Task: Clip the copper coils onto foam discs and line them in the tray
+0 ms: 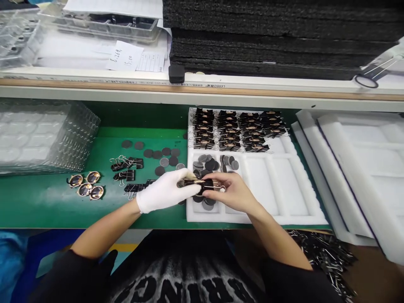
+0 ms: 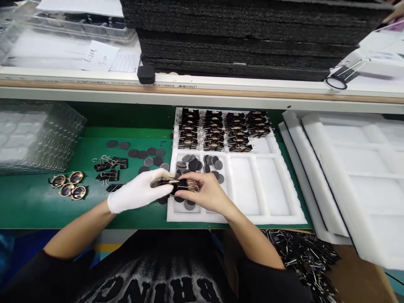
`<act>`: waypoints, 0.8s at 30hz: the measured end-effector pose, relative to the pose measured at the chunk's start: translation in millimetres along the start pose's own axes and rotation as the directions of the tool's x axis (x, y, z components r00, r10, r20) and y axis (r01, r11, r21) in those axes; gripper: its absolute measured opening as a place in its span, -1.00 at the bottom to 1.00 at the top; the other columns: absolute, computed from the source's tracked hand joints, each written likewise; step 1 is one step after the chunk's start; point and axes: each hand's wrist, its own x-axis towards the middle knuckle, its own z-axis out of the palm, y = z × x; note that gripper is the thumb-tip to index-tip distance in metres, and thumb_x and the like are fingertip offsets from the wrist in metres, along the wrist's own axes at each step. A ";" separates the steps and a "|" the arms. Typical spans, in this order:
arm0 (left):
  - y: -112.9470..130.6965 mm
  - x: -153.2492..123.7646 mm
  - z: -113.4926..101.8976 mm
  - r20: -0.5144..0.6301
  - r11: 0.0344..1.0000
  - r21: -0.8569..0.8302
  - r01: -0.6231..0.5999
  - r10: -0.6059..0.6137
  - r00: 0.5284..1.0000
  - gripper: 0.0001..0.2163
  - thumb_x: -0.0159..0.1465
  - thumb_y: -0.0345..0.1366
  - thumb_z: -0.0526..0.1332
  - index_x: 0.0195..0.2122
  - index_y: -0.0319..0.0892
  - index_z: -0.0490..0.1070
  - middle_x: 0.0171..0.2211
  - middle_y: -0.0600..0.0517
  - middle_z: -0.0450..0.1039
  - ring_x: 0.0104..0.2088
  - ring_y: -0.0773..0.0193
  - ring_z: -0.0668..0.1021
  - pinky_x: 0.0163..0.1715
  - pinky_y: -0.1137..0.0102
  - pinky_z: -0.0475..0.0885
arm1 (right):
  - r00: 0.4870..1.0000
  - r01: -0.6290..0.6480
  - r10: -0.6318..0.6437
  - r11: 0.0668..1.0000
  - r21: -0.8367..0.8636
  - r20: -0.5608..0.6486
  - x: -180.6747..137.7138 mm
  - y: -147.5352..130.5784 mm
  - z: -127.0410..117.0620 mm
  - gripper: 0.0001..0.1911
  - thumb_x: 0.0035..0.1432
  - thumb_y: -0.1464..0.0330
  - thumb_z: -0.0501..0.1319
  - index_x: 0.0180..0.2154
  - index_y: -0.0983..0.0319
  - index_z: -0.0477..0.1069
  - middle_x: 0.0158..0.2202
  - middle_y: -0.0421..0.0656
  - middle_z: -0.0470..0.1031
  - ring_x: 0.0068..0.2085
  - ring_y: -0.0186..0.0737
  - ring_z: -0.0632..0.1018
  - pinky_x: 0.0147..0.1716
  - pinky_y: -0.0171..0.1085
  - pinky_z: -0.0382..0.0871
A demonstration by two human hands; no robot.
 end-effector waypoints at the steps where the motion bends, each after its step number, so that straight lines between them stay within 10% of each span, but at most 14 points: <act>1: -0.1 1.1 3.1 -0.011 1.000 0.003 -0.019 0.019 1.000 -0.79 0.34 -0.09 0.21 -0.19 -0.10 0.49 -0.32 0.14 0.55 -0.35 0.32 0.51 -0.38 0.43 0.31 | 1.000 0.028 -0.028 0.999 -0.038 -0.006 -1.5 -0.4 1.3 -0.67 0.06 0.19 0.49 -0.14 0.18 0.66 -0.28 -0.13 0.69 -0.36 -0.16 0.63 -0.37 -0.25 0.52; 8: 1.4 -0.4 15.3 -0.134 0.997 0.006 -0.077 0.077 0.988 -0.78 0.36 -0.13 0.18 -0.34 -0.15 0.43 -0.42 0.14 0.43 -0.38 0.34 0.43 -0.41 0.44 0.26 | 0.961 0.071 -0.048 0.995 0.075 -0.271 -13.8 0.0 21.0 -0.75 0.06 0.24 0.49 -0.20 0.17 0.65 -0.35 -0.17 0.70 -0.38 -0.15 0.67 -0.36 -0.26 0.59; 17: 7.0 1.3 4.8 -0.038 0.984 0.163 -0.064 0.072 0.997 -0.75 0.38 -0.07 0.18 -0.29 -0.11 0.49 -0.43 0.15 0.49 -0.43 0.34 0.48 -0.43 0.41 0.27 | 0.997 0.018 -0.015 0.999 -0.034 0.076 -9.0 -0.9 -3.4 -0.62 0.10 0.21 0.46 -0.05 0.16 0.57 -0.15 -0.12 0.67 -0.20 -0.12 0.65 -0.15 -0.17 0.57; 24: 0.1 -7.2 10.8 -0.228 0.952 0.258 -0.164 0.225 0.947 -0.58 0.42 -0.11 0.15 0.28 -0.02 0.30 0.22 -0.05 0.43 0.18 0.10 0.52 0.18 0.21 0.44 | 0.991 0.111 -0.122 0.978 -0.178 -0.053 1.4 13.0 -66.8 -0.71 0.22 0.18 0.37 -0.05 0.13 0.61 -0.11 -0.12 0.68 -0.10 -0.07 0.66 -0.04 -0.10 0.57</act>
